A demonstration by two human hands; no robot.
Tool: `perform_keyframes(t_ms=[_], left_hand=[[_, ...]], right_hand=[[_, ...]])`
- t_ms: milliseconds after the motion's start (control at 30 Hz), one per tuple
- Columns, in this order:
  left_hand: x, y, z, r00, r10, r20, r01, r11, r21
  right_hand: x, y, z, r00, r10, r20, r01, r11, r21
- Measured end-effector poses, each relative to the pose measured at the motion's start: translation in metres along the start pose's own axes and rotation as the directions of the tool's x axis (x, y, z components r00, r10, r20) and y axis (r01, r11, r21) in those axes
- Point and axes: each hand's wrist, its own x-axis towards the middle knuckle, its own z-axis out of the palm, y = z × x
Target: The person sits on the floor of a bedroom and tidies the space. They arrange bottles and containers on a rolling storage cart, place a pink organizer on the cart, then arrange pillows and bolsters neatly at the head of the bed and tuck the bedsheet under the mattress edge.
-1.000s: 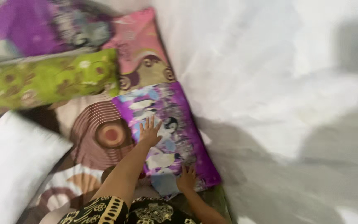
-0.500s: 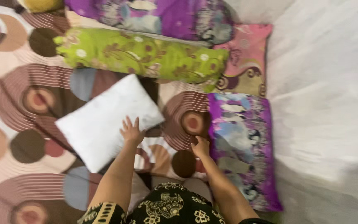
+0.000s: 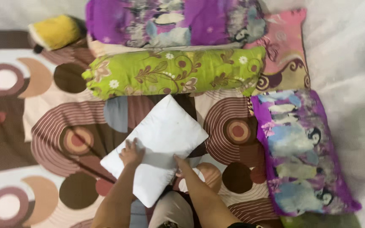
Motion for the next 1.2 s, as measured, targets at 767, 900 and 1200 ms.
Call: perform_keyframes(t_ms=[767,900,1200], left_hand=[[-0.157,0.179,0.161,0.978,0.185,0.094,-0.131,0.902,-0.412],[-0.288,0.236,0.254,0.933,0.153,0.327,-0.059,0.958,-0.281],[-0.524,0.335,0.376,0.857,0.511,0.075,-0.492,0.852,-0.181]], right_hand=[[-0.092,0.042,-0.304,0.336,-0.834,-0.438,0.668,0.539,-0.513],[-0.136,0.113,-0.428,0.41,-0.743,-0.529,0.48,0.669,-0.568],[-0.164,0.351,-0.603,0.449,-0.718,-0.533,0.365,0.691,-0.624]])
